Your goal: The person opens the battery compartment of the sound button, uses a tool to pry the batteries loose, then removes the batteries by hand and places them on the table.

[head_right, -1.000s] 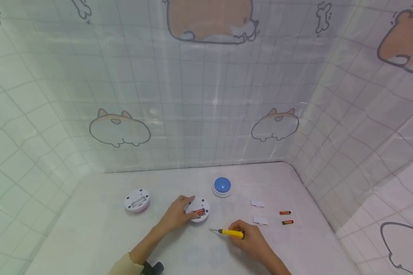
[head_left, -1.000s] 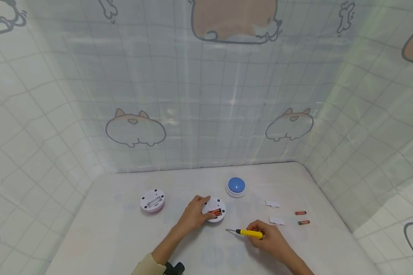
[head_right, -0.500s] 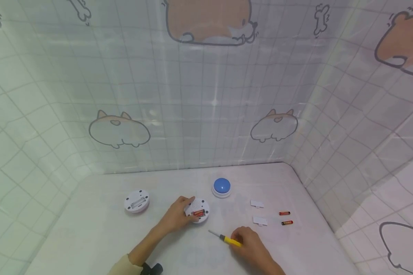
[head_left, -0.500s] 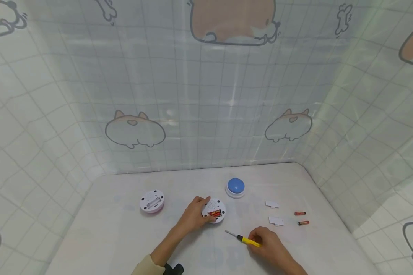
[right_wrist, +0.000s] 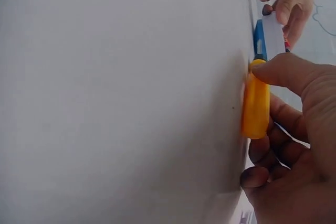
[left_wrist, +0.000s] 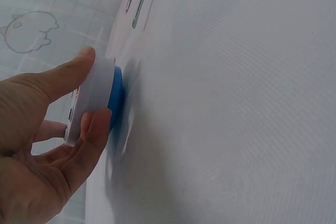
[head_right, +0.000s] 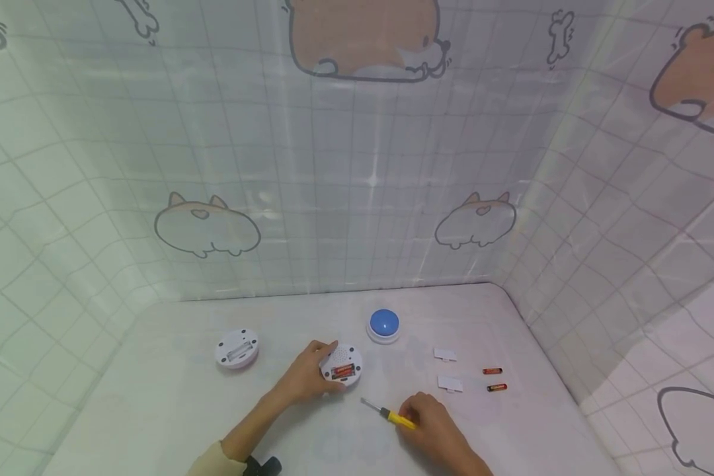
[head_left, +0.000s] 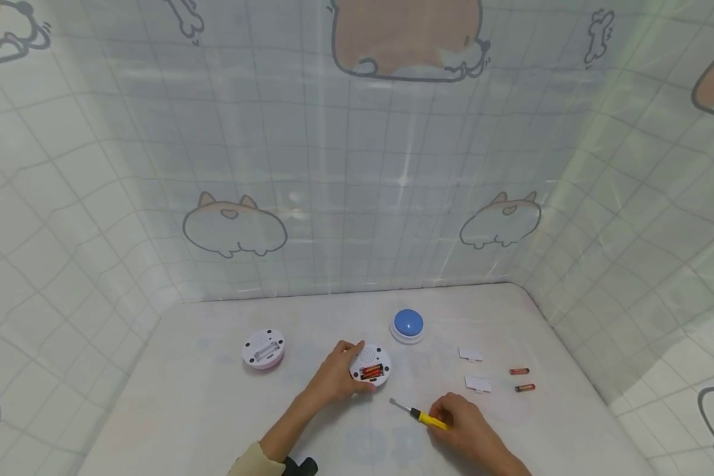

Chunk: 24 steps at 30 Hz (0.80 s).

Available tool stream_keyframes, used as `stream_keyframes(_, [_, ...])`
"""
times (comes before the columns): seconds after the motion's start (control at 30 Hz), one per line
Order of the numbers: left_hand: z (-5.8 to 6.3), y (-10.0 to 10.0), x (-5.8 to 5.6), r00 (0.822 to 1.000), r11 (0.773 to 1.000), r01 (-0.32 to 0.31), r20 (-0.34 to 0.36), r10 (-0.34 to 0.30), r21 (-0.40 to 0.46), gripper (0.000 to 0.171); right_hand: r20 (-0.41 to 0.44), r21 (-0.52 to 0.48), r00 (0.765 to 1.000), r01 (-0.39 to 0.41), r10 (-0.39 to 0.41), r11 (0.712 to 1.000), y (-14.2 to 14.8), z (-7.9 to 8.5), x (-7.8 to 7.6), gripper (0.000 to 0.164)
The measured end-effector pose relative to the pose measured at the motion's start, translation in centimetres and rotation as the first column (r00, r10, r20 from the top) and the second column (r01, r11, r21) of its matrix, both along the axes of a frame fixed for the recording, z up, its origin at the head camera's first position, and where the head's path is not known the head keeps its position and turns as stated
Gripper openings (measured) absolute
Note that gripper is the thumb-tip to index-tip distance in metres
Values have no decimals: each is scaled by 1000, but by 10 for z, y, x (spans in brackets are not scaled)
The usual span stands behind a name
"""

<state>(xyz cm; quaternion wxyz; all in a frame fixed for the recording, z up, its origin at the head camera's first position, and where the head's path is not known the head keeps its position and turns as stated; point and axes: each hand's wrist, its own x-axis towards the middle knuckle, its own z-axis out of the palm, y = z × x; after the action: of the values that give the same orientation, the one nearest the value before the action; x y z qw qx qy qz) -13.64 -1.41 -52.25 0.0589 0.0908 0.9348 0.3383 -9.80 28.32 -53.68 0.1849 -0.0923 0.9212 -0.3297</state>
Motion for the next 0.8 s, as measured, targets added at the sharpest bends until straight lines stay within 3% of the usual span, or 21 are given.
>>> stream_keyframes(0.17, [0, 2, 1, 1000, 1000, -1, 3, 1, -3, 97, -63, -49, 998, -13, 10, 999, -3, 11, -6, 22])
stream_keyframes(0.37, [1, 4, 0, 1000, 1000, 11, -1, -11, -15, 95, -175, -71, 984, -40, 27, 997, -15, 24, -27, 16])
stream_keyframes(0.57, [4, 7, 2, 1000, 1000, 16, 27, -16, 8, 95, -262, -115, 961, -123, 90, 986, -32, 18, -47, 16])
stream_keyframes(0.8, [5, 10, 2, 999, 999, 35, 6, -35, -38, 96, -268, -116, 946, -218, 181, 969, -54, 10, -62, 31])
